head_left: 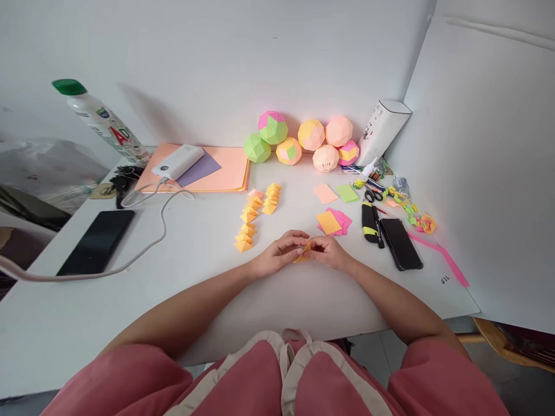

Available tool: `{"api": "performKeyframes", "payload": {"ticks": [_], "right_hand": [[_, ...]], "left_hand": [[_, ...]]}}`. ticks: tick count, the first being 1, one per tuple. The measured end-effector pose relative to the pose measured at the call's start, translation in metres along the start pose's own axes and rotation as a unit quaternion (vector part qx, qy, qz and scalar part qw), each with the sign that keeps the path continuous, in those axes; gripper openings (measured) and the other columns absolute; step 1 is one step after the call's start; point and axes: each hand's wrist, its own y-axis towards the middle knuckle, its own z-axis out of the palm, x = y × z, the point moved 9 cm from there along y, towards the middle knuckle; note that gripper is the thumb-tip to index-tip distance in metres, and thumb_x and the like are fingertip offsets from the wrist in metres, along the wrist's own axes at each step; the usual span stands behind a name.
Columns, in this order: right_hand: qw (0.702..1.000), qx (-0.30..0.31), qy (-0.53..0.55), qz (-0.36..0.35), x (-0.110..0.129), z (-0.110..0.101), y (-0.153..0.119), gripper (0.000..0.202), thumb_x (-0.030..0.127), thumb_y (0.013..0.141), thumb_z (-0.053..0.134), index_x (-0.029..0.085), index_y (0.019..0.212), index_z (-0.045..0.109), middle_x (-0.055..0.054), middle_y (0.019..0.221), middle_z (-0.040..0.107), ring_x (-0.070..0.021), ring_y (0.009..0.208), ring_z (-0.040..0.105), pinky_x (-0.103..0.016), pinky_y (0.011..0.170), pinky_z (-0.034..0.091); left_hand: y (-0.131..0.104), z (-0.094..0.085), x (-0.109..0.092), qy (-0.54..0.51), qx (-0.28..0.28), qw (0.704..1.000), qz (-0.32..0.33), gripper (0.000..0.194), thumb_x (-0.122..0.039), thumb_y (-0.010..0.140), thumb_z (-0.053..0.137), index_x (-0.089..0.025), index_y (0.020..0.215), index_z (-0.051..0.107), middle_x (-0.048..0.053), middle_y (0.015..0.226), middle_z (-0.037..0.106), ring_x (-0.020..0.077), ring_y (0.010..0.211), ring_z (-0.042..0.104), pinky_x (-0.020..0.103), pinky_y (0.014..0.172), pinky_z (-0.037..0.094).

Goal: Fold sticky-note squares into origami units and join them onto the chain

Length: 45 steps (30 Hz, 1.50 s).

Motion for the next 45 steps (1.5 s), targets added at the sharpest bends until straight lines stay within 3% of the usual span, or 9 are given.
{"api": "performKeyframes", "payload": {"ticks": [7, 13, 19, 28, 32, 38, 41, 45], "right_hand": [[1.0, 0.01, -0.003, -0.021, 0.003, 0.001, 0.001, 0.032, 0.043, 0.071, 0.067, 0.014, 0.064, 0.056, 0.003, 0.06, 0.047, -0.0088, 0.054, 0.041, -0.023, 0.05, 0.032], [0.999, 0.021, 0.019, -0.027, 0.006, 0.003, -0.001, 0.029, 0.041, 0.075, 0.063, 0.013, 0.072, 0.06, 0.001, 0.065, 0.05, -0.0098, 0.058, 0.043, -0.024, 0.052, 0.034], [1.0, 0.018, -0.001, -0.025, 0.005, 0.001, 0.002, 0.034, 0.045, 0.075, 0.061, 0.015, 0.063, 0.052, 0.004, 0.059, 0.041, -0.0075, 0.052, 0.036, -0.022, 0.048, 0.028], [0.999, 0.019, -0.031, -0.016, 0.004, 0.0, 0.001, 0.034, 0.046, 0.078, 0.058, 0.016, 0.065, 0.049, 0.005, 0.057, 0.039, -0.0069, 0.05, 0.033, -0.021, 0.046, 0.026], [0.999, 0.015, -0.033, -0.014, 0.003, -0.001, 0.0, 0.033, 0.044, 0.079, 0.057, 0.016, 0.065, 0.047, 0.005, 0.057, 0.037, -0.0071, 0.05, 0.033, -0.021, 0.046, 0.026], [0.999, 0.029, -0.008, -0.013, 0.005, 0.002, 0.0, 0.029, 0.043, 0.074, 0.063, 0.016, 0.072, 0.053, 0.003, 0.063, 0.044, -0.0091, 0.056, 0.04, -0.023, 0.052, 0.033], [1.0, 0.023, -0.008, -0.012, 0.006, 0.001, 0.001, 0.03, 0.044, 0.073, 0.064, 0.015, 0.072, 0.056, 0.004, 0.062, 0.043, -0.0091, 0.055, 0.039, -0.023, 0.051, 0.032], [0.999, 0.029, -0.018, -0.014, 0.002, 0.002, 0.001, 0.026, 0.042, 0.076, 0.061, 0.016, 0.077, 0.059, 0.003, 0.062, 0.043, -0.0092, 0.055, 0.038, -0.023, 0.051, 0.032]], "left_hand": [[0.0, 0.001, -0.004, 0.048, 0.006, 0.999, 0.021, 0.034, -0.039, 0.088, 0.048, -0.025, 0.119, 0.056, 0.009, 0.116, 0.049, 0.0216, 0.108, 0.049, 0.039, 0.091, 0.045], [0.0, 0.002, 0.0, 0.031, 0.003, 0.999, 0.034, 0.033, -0.035, 0.088, 0.05, -0.024, 0.119, 0.054, 0.009, 0.116, 0.049, 0.0209, 0.108, 0.05, 0.04, 0.093, 0.043], [0.002, 0.007, 0.002, -0.053, 0.001, 0.998, -0.025, 0.024, -0.033, 0.086, 0.054, -0.016, 0.102, 0.054, 0.007, 0.096, 0.055, 0.0149, 0.087, 0.053, 0.031, 0.077, 0.045], [-0.001, 0.003, 0.016, -0.092, -0.041, 0.99, -0.097, 0.029, -0.035, 0.078, 0.063, -0.018, 0.092, 0.043, 0.0, 0.083, 0.053, 0.0109, 0.075, 0.054, 0.027, 0.069, 0.044], [-0.001, 0.001, 0.012, -0.084, -0.052, 0.994, -0.052, 0.03, -0.035, 0.08, 0.061, -0.022, 0.095, 0.038, -0.001, 0.082, 0.051, 0.0105, 0.074, 0.054, 0.025, 0.065, 0.044], [-0.001, -0.002, 0.002, 0.026, -0.052, 0.998, 0.037, 0.022, -0.029, 0.088, 0.049, -0.023, 0.109, 0.049, 0.004, 0.095, 0.051, 0.0127, 0.084, 0.052, 0.029, 0.073, 0.045], [-0.003, -0.003, -0.009, 0.112, -0.054, 0.988, 0.094, 0.028, -0.022, 0.088, 0.047, -0.025, 0.116, 0.053, 0.005, 0.095, 0.049, 0.0148, 0.087, 0.05, 0.031, 0.075, 0.045], [-0.004, 0.003, -0.02, 0.135, -0.029, 0.982, 0.125, 0.038, -0.017, 0.089, 0.044, -0.03, 0.124, 0.05, 0.006, 0.096, 0.046, 0.0159, 0.091, 0.047, 0.034, 0.079, 0.046]]}}
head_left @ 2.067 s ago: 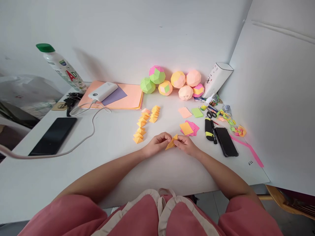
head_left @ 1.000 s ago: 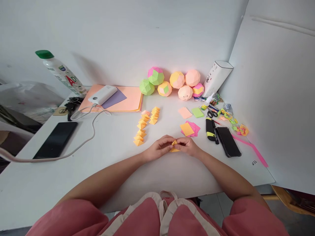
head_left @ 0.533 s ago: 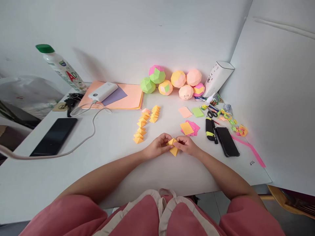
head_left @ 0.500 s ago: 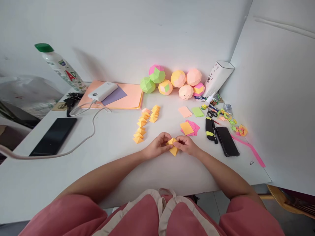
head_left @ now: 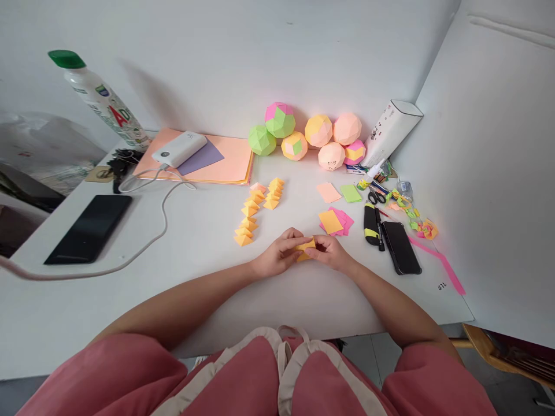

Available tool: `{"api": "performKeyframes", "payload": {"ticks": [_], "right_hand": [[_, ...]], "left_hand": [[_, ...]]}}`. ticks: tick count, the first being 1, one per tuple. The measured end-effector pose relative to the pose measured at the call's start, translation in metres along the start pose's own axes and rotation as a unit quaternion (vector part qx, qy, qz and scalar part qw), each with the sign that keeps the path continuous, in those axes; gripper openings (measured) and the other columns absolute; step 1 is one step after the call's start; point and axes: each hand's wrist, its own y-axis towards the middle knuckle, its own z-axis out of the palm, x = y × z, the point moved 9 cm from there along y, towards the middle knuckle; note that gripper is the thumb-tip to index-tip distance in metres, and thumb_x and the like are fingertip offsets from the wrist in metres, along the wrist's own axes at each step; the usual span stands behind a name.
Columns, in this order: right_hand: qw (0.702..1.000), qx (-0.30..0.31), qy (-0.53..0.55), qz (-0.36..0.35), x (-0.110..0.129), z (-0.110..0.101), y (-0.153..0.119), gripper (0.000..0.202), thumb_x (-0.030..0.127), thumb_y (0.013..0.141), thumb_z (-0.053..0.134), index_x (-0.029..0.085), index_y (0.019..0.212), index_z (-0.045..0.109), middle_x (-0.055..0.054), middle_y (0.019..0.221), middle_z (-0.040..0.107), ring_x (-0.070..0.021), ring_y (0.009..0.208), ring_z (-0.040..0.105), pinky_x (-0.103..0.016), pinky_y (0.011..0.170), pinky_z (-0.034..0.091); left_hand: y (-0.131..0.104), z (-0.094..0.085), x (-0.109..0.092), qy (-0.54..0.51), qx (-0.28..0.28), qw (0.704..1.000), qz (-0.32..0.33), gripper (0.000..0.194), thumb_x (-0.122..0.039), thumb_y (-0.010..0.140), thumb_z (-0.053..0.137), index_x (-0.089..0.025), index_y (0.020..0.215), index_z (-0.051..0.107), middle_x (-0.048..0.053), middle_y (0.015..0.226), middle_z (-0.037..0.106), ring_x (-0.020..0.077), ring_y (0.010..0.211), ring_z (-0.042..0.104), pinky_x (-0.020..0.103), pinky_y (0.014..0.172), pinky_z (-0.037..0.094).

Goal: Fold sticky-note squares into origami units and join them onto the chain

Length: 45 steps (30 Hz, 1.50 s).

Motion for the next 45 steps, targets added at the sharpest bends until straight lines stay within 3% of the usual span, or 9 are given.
{"api": "performKeyframes", "payload": {"ticks": [6, 13, 18, 25, 32, 45], "right_hand": [[0.999, 0.011, -0.037, 0.009, -0.002, 0.0, -0.001, 0.025, 0.04, 0.077, 0.059, 0.015, 0.081, 0.06, 0.002, 0.064, 0.045, -0.01, 0.057, 0.04, -0.024, 0.052, 0.035], [1.0, -0.016, -0.012, -0.016, 0.001, -0.004, -0.001, 0.025, 0.039, 0.074, 0.063, 0.016, 0.068, 0.054, 0.003, 0.062, 0.046, -0.0091, 0.055, 0.04, -0.023, 0.051, 0.033], [0.998, -0.057, -0.007, -0.034, 0.006, -0.01, -0.003, 0.027, 0.041, 0.073, 0.065, 0.015, 0.066, 0.057, 0.002, 0.063, 0.049, -0.0098, 0.056, 0.041, -0.024, 0.051, 0.034], [0.994, -0.1, 0.011, -0.031, 0.008, -0.015, -0.006, 0.025, 0.041, 0.073, 0.066, 0.017, 0.072, 0.059, 0.0, 0.067, 0.053, -0.0115, 0.061, 0.047, -0.025, 0.055, 0.04], [0.99, -0.124, 0.067, -0.015, -0.002, -0.021, -0.003, 0.029, 0.039, 0.066, 0.072, 0.018, 0.081, 0.059, 0.0, 0.074, 0.058, -0.011, 0.061, 0.053, -0.024, 0.053, 0.044], [0.989, -0.127, 0.08, -0.002, 0.001, -0.021, -0.001, 0.027, 0.039, 0.063, 0.074, 0.017, 0.073, 0.064, 0.001, 0.065, 0.058, -0.0094, 0.054, 0.049, -0.025, 0.051, 0.042]], "left_hand": [[0.0, 0.006, 0.001, -0.045, 0.033, 0.998, -0.018, 0.04, -0.019, 0.089, 0.044, -0.032, 0.126, 0.049, 0.007, 0.101, 0.046, 0.0171, 0.096, 0.049, 0.035, 0.081, 0.046], [-0.005, 0.0, 0.026, -0.092, -0.028, 0.99, -0.105, 0.035, -0.031, 0.087, 0.049, -0.026, 0.121, 0.054, 0.006, 0.095, 0.046, 0.0162, 0.088, 0.052, 0.031, 0.071, 0.048], [-0.005, 0.001, 0.034, -0.082, -0.038, 0.987, -0.134, 0.038, -0.037, 0.082, 0.055, -0.025, 0.119, 0.056, 0.005, 0.093, 0.043, 0.0163, 0.086, 0.05, 0.029, 0.068, 0.047], [-0.003, -0.004, 0.027, 0.051, -0.033, 0.988, -0.139, 0.035, -0.039, 0.085, 0.051, -0.02, 0.113, 0.061, 0.004, 0.082, 0.048, 0.0147, 0.073, 0.048, 0.029, 0.066, 0.044], [-0.001, -0.003, 0.022, 0.072, -0.015, 0.989, -0.132, 0.037, -0.041, 0.087, 0.045, -0.02, 0.112, 0.063, 0.003, 0.077, 0.05, 0.0126, 0.067, 0.046, 0.026, 0.064, 0.041], [-0.001, -0.001, 0.021, 0.078, 0.0, 0.987, -0.138, 0.039, -0.043, 0.088, 0.043, -0.018, 0.108, 0.064, 0.001, 0.071, 0.046, 0.0095, 0.059, 0.041, 0.023, 0.056, 0.038]]}}
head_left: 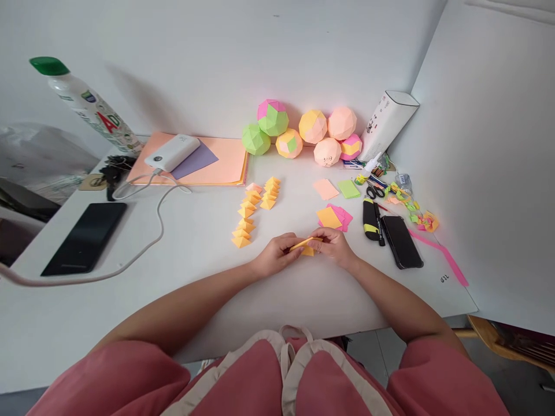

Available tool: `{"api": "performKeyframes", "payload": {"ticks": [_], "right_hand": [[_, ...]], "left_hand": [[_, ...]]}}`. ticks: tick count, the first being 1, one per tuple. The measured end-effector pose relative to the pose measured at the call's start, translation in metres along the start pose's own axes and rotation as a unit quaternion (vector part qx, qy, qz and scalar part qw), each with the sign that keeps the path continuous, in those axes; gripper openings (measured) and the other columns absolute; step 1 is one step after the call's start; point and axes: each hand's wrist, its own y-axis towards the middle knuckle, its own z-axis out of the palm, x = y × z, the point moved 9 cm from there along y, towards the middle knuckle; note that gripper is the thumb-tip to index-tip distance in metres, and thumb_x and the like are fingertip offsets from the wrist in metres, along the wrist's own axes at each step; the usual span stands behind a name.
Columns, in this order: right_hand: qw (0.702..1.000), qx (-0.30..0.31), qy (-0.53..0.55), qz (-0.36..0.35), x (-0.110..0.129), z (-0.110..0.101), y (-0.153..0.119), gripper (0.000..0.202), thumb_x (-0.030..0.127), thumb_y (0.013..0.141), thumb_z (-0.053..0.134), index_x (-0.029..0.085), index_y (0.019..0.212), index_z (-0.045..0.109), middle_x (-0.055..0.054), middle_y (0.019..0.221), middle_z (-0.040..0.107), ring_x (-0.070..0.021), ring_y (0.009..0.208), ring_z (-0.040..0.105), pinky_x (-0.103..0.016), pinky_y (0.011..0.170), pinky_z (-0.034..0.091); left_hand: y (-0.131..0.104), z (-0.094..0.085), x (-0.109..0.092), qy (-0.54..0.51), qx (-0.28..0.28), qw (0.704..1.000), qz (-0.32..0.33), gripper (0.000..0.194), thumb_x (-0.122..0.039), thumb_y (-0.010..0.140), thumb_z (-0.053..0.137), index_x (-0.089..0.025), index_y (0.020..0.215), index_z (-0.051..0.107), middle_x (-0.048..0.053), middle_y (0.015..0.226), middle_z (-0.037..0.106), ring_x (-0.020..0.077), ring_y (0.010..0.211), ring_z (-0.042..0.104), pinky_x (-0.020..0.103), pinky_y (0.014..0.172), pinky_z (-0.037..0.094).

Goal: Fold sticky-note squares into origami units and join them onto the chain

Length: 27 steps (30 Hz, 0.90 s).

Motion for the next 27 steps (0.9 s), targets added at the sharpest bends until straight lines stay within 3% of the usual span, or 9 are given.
{"api": "performKeyframes", "payload": {"ticks": [16, 27], "right_hand": [[1.0, 0.027, 0.014, -0.003, 0.0009, 0.003, 0.0011, 0.02, 0.034, 0.066, 0.074, 0.017, 0.07, 0.065, 0.001, 0.063, 0.057, -0.0092, 0.054, 0.048, -0.024, 0.05, 0.038], [0.999, 0.037, 0.007, 0.003, -0.0002, 0.0039, -0.0005, 0.02, 0.036, 0.07, 0.07, 0.016, 0.07, 0.066, 0.0, 0.067, 0.06, -0.0107, 0.059, 0.053, -0.024, 0.054, 0.045]], "left_hand": [[0.0001, 0.0019, 0.0003, 0.001, 0.011, 1.0, 0.015, 0.036, -0.04, 0.088, 0.043, -0.016, 0.104, 0.065, 0.001, 0.072, 0.05, 0.0088, 0.057, 0.042, 0.022, 0.055, 0.037], [-0.0002, 0.0016, 0.0015, -0.025, 0.013, 1.0, -0.009, 0.035, -0.04, 0.087, 0.045, -0.014, 0.098, 0.066, 0.0, 0.069, 0.046, 0.0085, 0.056, 0.04, 0.022, 0.051, 0.034]]}}
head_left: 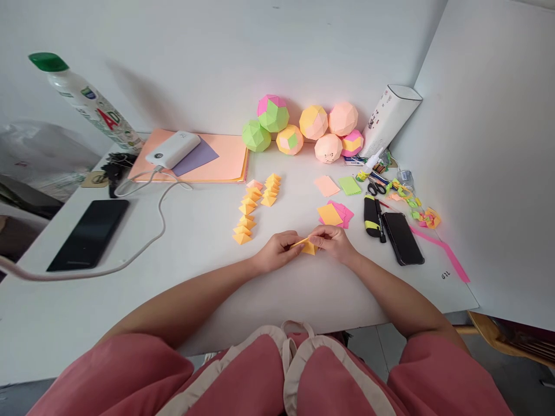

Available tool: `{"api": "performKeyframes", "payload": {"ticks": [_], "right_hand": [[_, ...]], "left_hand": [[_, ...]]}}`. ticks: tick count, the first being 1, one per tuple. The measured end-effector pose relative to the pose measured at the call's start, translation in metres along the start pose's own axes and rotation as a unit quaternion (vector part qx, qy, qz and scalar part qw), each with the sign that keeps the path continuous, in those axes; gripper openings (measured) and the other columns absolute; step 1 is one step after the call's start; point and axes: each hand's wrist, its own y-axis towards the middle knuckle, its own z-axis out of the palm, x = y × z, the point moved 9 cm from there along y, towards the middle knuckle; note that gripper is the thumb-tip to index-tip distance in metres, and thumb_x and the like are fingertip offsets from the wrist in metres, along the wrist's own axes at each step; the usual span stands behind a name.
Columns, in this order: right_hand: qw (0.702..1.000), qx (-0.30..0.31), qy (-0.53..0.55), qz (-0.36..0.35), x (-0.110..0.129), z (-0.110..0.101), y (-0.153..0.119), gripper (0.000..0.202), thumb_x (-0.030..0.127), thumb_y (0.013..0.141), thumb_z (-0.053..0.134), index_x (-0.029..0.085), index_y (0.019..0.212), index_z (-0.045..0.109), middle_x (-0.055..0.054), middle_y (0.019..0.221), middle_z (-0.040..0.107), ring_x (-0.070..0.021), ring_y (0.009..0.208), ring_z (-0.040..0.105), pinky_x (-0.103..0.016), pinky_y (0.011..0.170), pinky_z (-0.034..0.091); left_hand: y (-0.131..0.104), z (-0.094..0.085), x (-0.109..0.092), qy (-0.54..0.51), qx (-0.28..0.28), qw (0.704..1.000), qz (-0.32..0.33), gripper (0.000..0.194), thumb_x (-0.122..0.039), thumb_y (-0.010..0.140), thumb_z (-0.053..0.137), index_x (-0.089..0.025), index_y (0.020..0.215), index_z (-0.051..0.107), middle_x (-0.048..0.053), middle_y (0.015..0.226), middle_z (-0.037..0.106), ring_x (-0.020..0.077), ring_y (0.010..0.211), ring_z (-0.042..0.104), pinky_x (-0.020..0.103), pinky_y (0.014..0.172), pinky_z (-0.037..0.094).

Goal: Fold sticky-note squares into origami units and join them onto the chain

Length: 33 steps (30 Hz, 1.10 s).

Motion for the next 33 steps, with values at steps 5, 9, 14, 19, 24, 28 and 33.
{"api": "performKeyframes", "payload": {"ticks": [5, 9, 14, 19, 24, 28, 33], "right_hand": [[1.0, -0.018, -0.014, -0.021, 0.004, -0.001, -0.002, 0.023, 0.039, 0.078, 0.061, 0.017, 0.075, 0.063, 0.0, 0.069, 0.057, -0.0099, 0.06, 0.053, -0.021, 0.052, 0.046], [0.998, -0.035, -0.009, -0.048, 0.01, -0.003, -0.004, 0.024, 0.04, 0.083, 0.056, 0.017, 0.076, 0.055, 0.001, 0.065, 0.054, -0.0091, 0.056, 0.052, -0.022, 0.051, 0.046], [0.997, -0.042, -0.028, -0.066, 0.013, -0.001, -0.006, 0.024, 0.041, 0.084, 0.053, 0.018, 0.077, 0.052, 0.001, 0.069, 0.055, -0.0087, 0.053, 0.054, -0.023, 0.05, 0.048], [0.975, -0.062, -0.13, -0.172, 0.032, -0.001, -0.012, 0.022, 0.034, 0.079, 0.061, 0.02, 0.095, 0.06, -0.006, 0.096, 0.063, -0.0153, 0.077, 0.062, -0.029, 0.064, 0.055], [0.953, -0.049, -0.212, -0.209, 0.031, 0.004, -0.012, 0.02, 0.032, 0.077, 0.064, 0.021, 0.094, 0.068, -0.006, 0.09, 0.071, -0.0173, 0.076, 0.066, -0.03, 0.067, 0.056], [0.959, -0.071, -0.205, -0.184, 0.022, -0.002, -0.011, 0.02, 0.032, 0.077, 0.064, 0.019, 0.091, 0.071, -0.006, 0.086, 0.073, -0.0164, 0.067, 0.067, -0.027, 0.058, 0.057], [0.972, -0.066, -0.171, -0.147, 0.018, -0.002, -0.01, 0.022, 0.034, 0.076, 0.065, 0.018, 0.09, 0.072, -0.004, 0.077, 0.072, -0.0148, 0.059, 0.065, -0.025, 0.05, 0.056]], "left_hand": [[0.0, -0.002, 0.003, -0.017, -0.008, 1.0, -0.025, 0.034, -0.043, 0.084, 0.047, -0.015, 0.091, 0.066, 0.001, 0.07, 0.048, 0.0088, 0.056, 0.039, 0.022, 0.051, 0.035], [-0.001, -0.005, 0.007, -0.056, -0.027, 0.997, -0.041, 0.032, -0.043, 0.081, 0.053, -0.015, 0.09, 0.065, 0.003, 0.075, 0.053, 0.0105, 0.062, 0.045, 0.023, 0.055, 0.039], [-0.001, -0.005, 0.016, -0.161, -0.041, 0.982, -0.089, 0.032, -0.043, 0.077, 0.06, -0.013, 0.089, 0.063, 0.0, 0.067, 0.052, 0.0086, 0.056, 0.043, 0.022, 0.05, 0.036], [0.0, -0.003, 0.017, -0.201, -0.021, 0.974, -0.103, 0.032, -0.042, 0.075, 0.062, -0.012, 0.086, 0.063, 0.0, 0.067, 0.054, 0.0077, 0.055, 0.043, 0.021, 0.049, 0.034], [0.0, -0.002, 0.016, -0.21, -0.017, 0.972, -0.101, 0.032, -0.039, 0.073, 0.065, -0.012, 0.089, 0.063, 0.003, 0.072, 0.059, 0.009, 0.059, 0.049, 0.022, 0.052, 0.037], [0.001, -0.004, 0.019, -0.254, -0.046, 0.961, -0.102, 0.04, -0.037, 0.068, 0.071, -0.014, 0.098, 0.06, 0.005, 0.084, 0.062, 0.0117, 0.069, 0.055, 0.026, 0.061, 0.044], [0.001, -0.009, 0.022, -0.247, -0.075, 0.96, -0.111, 0.031, -0.035, 0.068, 0.071, -0.015, 0.089, 0.062, 0.001, 0.076, 0.06, 0.0079, 0.059, 0.05, 0.024, 0.056, 0.042]]}}
